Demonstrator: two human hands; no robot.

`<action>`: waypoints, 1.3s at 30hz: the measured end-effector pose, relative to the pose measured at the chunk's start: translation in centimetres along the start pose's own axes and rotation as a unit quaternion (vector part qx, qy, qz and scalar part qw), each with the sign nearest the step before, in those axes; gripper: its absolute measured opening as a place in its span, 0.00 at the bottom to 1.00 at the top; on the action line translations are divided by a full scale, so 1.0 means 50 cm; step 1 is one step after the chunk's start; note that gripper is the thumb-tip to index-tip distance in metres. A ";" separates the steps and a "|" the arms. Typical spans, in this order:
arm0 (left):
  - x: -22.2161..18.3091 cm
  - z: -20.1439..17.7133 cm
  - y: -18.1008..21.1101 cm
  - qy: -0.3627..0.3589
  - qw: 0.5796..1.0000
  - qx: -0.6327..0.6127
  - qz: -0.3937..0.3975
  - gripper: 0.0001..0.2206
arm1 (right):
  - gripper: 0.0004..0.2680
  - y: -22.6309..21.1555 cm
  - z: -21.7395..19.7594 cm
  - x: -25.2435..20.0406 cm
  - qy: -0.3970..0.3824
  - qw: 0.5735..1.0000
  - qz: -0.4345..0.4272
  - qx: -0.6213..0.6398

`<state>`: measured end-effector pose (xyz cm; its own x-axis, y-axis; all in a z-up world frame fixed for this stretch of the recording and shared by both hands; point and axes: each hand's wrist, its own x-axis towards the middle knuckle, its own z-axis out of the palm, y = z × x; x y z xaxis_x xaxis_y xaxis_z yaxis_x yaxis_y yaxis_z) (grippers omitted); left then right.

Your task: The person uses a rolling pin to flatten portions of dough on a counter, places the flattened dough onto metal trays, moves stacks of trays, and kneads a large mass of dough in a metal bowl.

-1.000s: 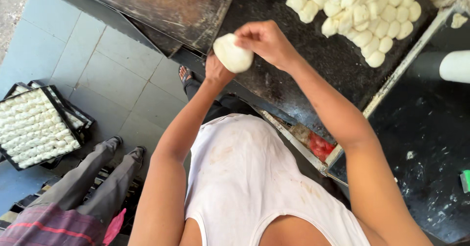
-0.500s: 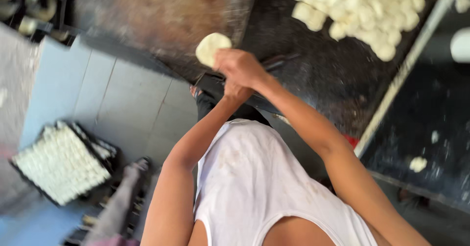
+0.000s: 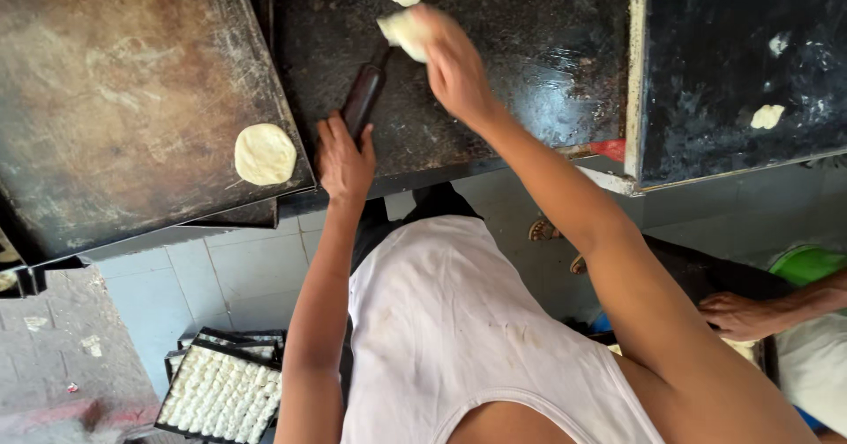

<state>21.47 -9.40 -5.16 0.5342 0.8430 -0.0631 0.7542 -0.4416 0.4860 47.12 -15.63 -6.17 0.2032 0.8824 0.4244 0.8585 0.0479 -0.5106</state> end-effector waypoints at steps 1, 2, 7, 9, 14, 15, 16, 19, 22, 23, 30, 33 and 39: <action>0.001 0.006 0.000 0.007 1.000 0.007 0.004 0.25 | 0.10 -0.016 -0.020 -0.042 -0.021 0.999 -0.019 -0.027; 0.002 0.012 0.000 0.013 1.000 0.014 0.009 0.25 | 0.12 -0.018 -0.056 -0.079 -0.102 0.992 -0.026 -0.067; -0.006 0.015 -0.001 0.012 0.999 0.033 0.002 0.26 | 0.20 -0.058 -0.044 -0.126 -0.057 0.993 0.099 -0.013; -0.010 0.024 0.001 0.040 0.998 0.046 0.000 0.26 | 0.14 -0.001 0.003 -0.054 -0.150 0.979 0.125 -0.057; -0.020 0.047 0.007 0.085 0.995 0.002 -0.057 0.27 | 0.11 -0.008 -0.016 -0.027 -0.158 0.984 -0.072 0.035; -0.023 0.053 0.008 0.096 0.993 -0.001 -0.068 0.27 | 0.11 -0.029 -0.028 -0.046 -0.177 0.973 -0.137 0.057; -0.025 0.060 0.011 0.107 0.991 -0.004 -0.079 0.27 | 0.14 -0.048 -0.034 -0.063 -0.130 0.984 -0.110 0.052; -0.023 0.078 0.011 0.124 0.987 0.035 -0.096 0.27 | 0.23 -0.068 -0.051 -0.096 -0.111 0.993 -0.026 -0.032; -0.037 0.099 0.009 0.170 0.980 0.073 -0.066 0.27 | 0.13 -0.002 0.000 -0.011 -0.211 0.976 0.006 -0.047; -0.031 0.099 0.006 0.169 0.981 0.076 -0.061 0.27 | 0.13 0.011 -0.004 0.000 -0.180 0.982 -0.025 -0.040; -0.029 0.070 0.028 0.153 0.985 0.037 -0.074 0.27 | 0.23 -0.014 -0.083 -0.046 -0.236 0.959 -0.156 -0.016; -0.030 0.056 0.030 0.126 0.988 0.059 -0.066 0.27 | 0.35 -0.028 -0.097 -0.060 -0.276 0.951 -0.045 0.133; 0.026 0.046 0.032 0.167 0.982 0.067 0.058 0.27 | 0.27 -0.116 -0.089 -0.125 -0.245 0.961 -0.078 -0.098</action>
<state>24.26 -9.69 -6.44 0.4820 0.8283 0.2857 0.7510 -0.5585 0.3523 42.97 -23.50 -2.55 -0.1406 0.9884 0.0567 0.9425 0.1512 -0.2979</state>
